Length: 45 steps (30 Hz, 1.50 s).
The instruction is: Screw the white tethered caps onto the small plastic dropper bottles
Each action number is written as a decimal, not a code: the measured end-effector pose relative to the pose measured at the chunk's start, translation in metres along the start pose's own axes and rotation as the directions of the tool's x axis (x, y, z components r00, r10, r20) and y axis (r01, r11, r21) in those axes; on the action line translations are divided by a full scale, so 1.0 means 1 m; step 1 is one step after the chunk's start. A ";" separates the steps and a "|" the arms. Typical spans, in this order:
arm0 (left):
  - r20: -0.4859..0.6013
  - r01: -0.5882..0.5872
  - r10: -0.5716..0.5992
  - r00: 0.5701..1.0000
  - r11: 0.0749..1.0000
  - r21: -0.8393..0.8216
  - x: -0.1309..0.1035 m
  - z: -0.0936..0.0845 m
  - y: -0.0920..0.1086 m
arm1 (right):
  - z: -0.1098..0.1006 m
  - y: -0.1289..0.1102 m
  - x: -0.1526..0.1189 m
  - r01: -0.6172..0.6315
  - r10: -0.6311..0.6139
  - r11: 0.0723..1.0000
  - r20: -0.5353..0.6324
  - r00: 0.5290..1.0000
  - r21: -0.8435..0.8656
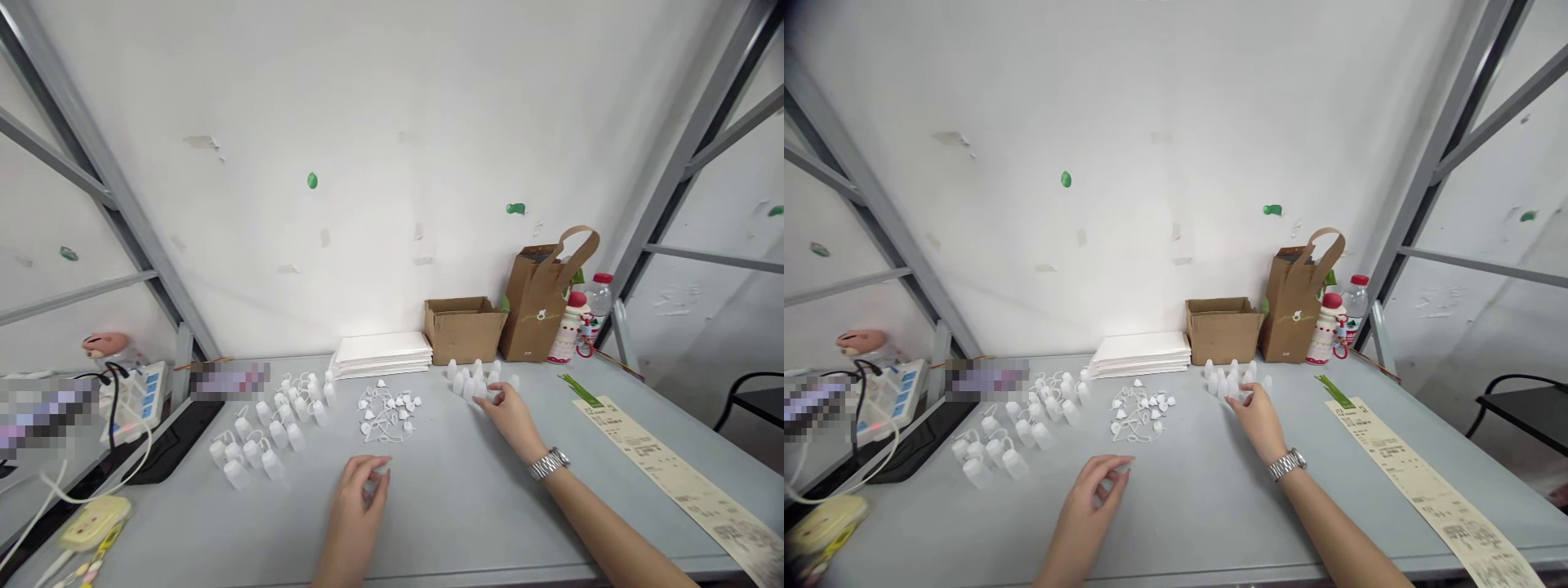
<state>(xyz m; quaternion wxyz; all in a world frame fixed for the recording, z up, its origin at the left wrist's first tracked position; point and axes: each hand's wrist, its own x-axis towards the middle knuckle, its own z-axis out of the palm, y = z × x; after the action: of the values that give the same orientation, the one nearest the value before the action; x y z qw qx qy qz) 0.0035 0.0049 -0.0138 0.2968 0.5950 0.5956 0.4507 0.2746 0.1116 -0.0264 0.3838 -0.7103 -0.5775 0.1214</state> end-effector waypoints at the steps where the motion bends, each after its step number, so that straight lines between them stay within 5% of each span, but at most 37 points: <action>1: 0.002 -0.006 0.006 1.000 1.000 0.027 0.000 0.000 0.000 | 0.001 0.001 0.000 -0.002 0.002 1.000 0.004 1.000 0.006; 8: 0.019 -0.119 0.122 0.992 0.915 0.386 0.026 0.003 -0.005 | 0.003 0.000 0.002 -0.001 0.000 1.000 0.022 1.000 0.023; 14: 0.026 -0.128 0.127 0.992 0.918 0.375 0.042 0.008 -0.002 | -0.009 -0.011 -0.010 0.049 -0.048 0.997 -0.013 0.999 0.061; 20: -0.071 -0.041 0.053 0.996 0.987 0.153 0.042 0.009 -0.001 | -0.015 -0.048 -0.081 0.110 -0.117 0.962 0.010 0.993 0.250; 23: -0.075 0.032 -0.035 0.997 0.998 -0.046 0.040 0.010 -0.001 | 0.004 -0.066 -0.120 -0.007 -0.114 0.853 0.198 0.974 0.523; 26: -0.027 0.090 -0.098 0.995 0.972 -0.215 0.034 0.012 0.001 | 0.027 -0.074 -0.143 -0.043 -0.133 0.790 0.239 0.962 0.612; 33: 0.129 0.270 -0.241 0.962 0.765 -0.585 0.015 0.020 0.009 | 0.040 -0.075 -0.151 0.157 -0.278 0.850 0.173 0.945 0.503; 39: 0.186 0.255 -0.179 0.966 0.774 -0.580 0.007 0.015 0.015 | 0.038 -0.077 -0.153 0.108 -0.248 0.854 0.216 0.944 0.509; 45: 0.213 0.259 -0.163 0.963 0.770 -0.583 -0.001 0.011 0.021 | 0.042 -0.074 -0.153 0.183 -0.294 0.864 0.174 0.940 0.469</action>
<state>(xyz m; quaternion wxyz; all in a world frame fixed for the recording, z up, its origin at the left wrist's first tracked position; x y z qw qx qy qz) 0.0221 0.0040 0.0001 0.5642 0.4300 0.4588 0.5350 0.1486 -0.0083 -0.0459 0.4757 -0.5057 -0.6602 0.2867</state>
